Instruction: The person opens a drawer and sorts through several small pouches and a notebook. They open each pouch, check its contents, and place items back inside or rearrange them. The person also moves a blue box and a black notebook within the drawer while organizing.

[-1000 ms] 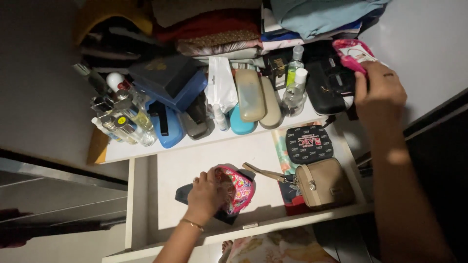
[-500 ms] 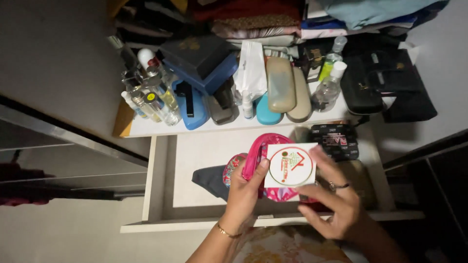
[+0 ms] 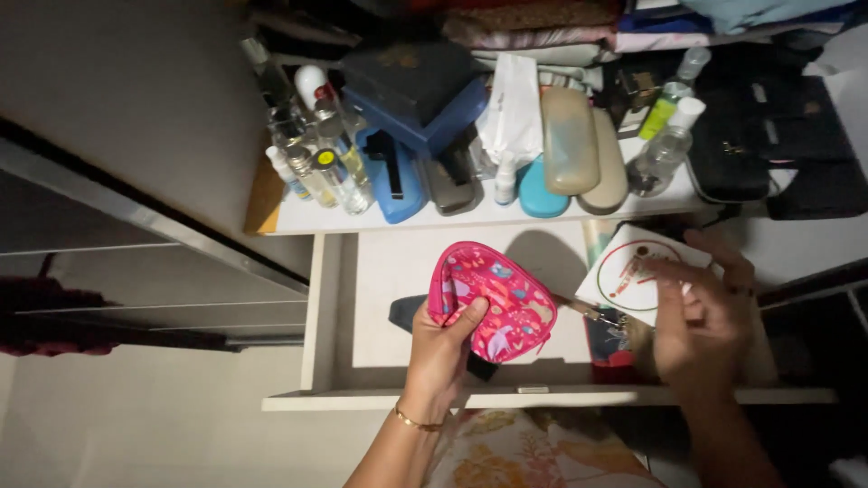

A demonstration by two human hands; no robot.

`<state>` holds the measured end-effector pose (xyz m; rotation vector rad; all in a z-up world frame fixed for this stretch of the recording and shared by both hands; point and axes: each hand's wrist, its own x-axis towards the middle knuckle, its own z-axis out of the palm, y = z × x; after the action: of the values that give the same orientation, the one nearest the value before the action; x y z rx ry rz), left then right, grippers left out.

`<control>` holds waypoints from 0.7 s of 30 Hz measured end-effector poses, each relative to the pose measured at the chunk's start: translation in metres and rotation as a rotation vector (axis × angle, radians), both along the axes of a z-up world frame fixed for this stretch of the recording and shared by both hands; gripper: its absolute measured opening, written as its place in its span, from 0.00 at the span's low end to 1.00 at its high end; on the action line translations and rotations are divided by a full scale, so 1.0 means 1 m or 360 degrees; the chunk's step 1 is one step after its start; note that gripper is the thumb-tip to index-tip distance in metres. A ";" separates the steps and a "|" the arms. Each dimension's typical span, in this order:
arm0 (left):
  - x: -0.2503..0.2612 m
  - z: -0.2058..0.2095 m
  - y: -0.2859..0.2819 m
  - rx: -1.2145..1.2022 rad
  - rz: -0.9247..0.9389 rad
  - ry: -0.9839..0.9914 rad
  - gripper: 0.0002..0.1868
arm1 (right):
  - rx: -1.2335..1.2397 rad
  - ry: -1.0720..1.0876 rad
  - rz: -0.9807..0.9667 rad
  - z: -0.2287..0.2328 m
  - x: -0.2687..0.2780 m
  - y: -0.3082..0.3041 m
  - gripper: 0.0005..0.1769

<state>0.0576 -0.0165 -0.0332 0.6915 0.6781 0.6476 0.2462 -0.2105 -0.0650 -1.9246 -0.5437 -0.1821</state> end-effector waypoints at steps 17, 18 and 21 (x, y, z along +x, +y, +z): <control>-0.039 0.001 0.023 0.0011 0.0037 0.0285 0.10 | -0.0296 -0.0915 0.0843 0.054 -0.117 0.086 0.06; -0.043 -0.002 0.033 0.0026 -0.0093 0.0319 0.12 | -0.0361 -0.1059 0.1009 0.055 -0.110 0.081 0.07; -0.057 0.008 0.054 0.0097 -0.0518 0.0352 0.18 | -0.0441 -0.0939 0.1028 0.061 -0.090 0.075 0.08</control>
<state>0.0011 0.0377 -0.0253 0.9164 0.7309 0.2946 0.1560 -0.1356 -0.0038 -1.8385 -1.6200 -0.2640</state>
